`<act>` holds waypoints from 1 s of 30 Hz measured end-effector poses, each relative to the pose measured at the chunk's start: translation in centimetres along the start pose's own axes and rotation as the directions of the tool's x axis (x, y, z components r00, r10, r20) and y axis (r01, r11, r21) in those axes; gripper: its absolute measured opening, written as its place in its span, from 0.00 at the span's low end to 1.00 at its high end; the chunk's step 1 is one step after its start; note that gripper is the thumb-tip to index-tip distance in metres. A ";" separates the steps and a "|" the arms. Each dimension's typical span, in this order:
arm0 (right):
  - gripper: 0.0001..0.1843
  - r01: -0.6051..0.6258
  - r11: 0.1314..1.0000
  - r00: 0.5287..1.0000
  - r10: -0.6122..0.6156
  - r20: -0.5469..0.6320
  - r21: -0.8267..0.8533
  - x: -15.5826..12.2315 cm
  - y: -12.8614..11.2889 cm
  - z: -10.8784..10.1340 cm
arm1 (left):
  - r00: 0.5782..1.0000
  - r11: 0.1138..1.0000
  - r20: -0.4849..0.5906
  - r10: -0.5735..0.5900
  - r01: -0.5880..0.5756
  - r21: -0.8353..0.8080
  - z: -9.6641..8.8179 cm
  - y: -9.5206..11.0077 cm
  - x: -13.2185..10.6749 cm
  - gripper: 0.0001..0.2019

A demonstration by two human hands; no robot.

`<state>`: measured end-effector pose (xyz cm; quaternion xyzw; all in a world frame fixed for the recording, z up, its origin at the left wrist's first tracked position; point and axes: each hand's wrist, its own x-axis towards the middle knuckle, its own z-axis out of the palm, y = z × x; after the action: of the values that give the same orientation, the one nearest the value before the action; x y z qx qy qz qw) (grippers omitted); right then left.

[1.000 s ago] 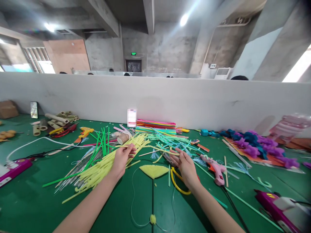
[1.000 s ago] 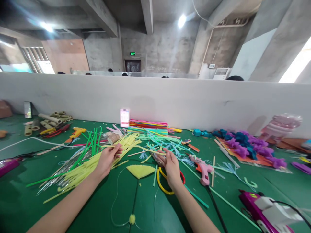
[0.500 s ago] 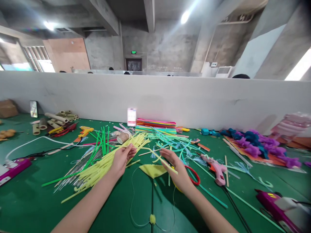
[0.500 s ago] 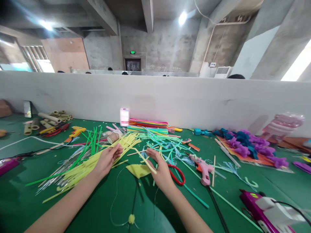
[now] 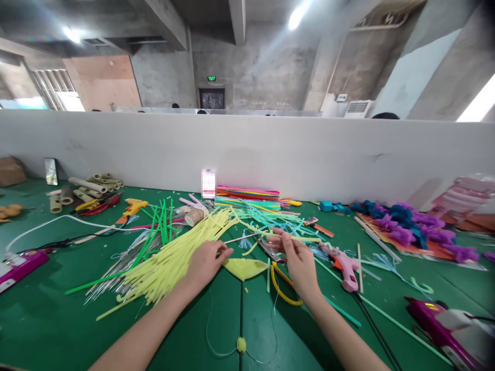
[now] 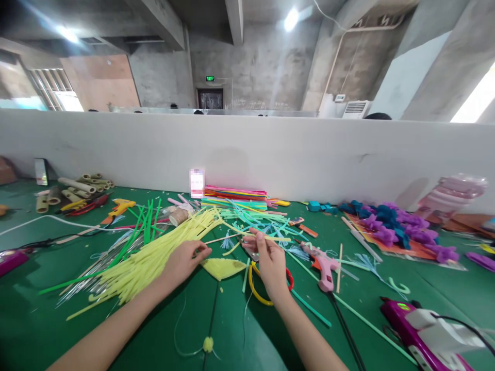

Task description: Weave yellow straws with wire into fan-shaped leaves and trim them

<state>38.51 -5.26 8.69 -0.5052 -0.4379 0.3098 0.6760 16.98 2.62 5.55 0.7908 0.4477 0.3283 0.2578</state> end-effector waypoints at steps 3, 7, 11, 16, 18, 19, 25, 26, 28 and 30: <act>0.22 0.000 1.000 1.000 0.000 -0.019 -0.001 0.0 0.3 0.1 | 0.996 0.991 0.059 0.065 -0.071 0.109 0.4 0.0 -0.4 0.20; 0.21 0.056 0.998 0.994 -0.052 -0.094 0.042 -0.2 0.8 0.2 | 0.993 0.993 0.107 0.047 -0.058 0.106 0.6 -0.3 -0.5 0.20; 0.20 0.096 0.993 0.981 -0.082 -0.173 0.073 0.0 1.3 -0.5 | 0.993 0.998 0.118 -0.017 0.010 0.063 0.4 -0.3 -0.3 0.23; 0.18 0.014 0.988 0.990 0.008 -0.140 0.154 0.1 1.6 -0.6 | 0.969 0.943 0.217 -0.118 0.177 -0.281 -0.5 0.4 -0.1 0.24; 0.16 0.001 0.983 0.989 0.027 -0.148 0.186 0.0 1.6 -0.5 | 0.953 0.907 0.274 -0.129 0.225 -0.355 -0.9 0.7 -0.1 0.20; 0.14 0.001 0.980 0.987 0.031 -0.156 0.200 -0.1 1.6 -0.4 | 0.944 0.897 0.300 -0.135 0.245 -0.368 -1.1 0.7 -0.1 0.19; 0.16 0.031 0.970 0.971 0.028 -0.237 0.243 0.4 1.1 -1.1 | 0.932 0.803 0.250 -0.262 0.354 -0.479 -1.4 0.0 0.3 0.20; 0.17 0.041 0.974 0.965 0.019 -0.260 0.224 0.6 1.0 -1.3 | 0.935 0.787 0.226 -0.273 0.352 -0.506 -1.4 -0.1 0.4 0.20; 0.20 0.053 0.983 0.952 0.003 -0.307 0.174 1.1 0.9 -1.8 | 0.933 0.758 0.193 -0.303 0.358 -0.545 -1.5 -0.2 0.5 0.21; 0.23 0.053 0.992 0.937 -0.010 -0.350 0.115 1.5 0.9 -2.4 | 0.923 0.734 0.178 -0.342 0.380 -0.563 -1.6 -0.1 0.6 0.22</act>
<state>41.31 -4.69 8.03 -0.5026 -0.2995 0.2310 0.7774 15.98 3.39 6.67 0.5796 0.4605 0.3694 0.5617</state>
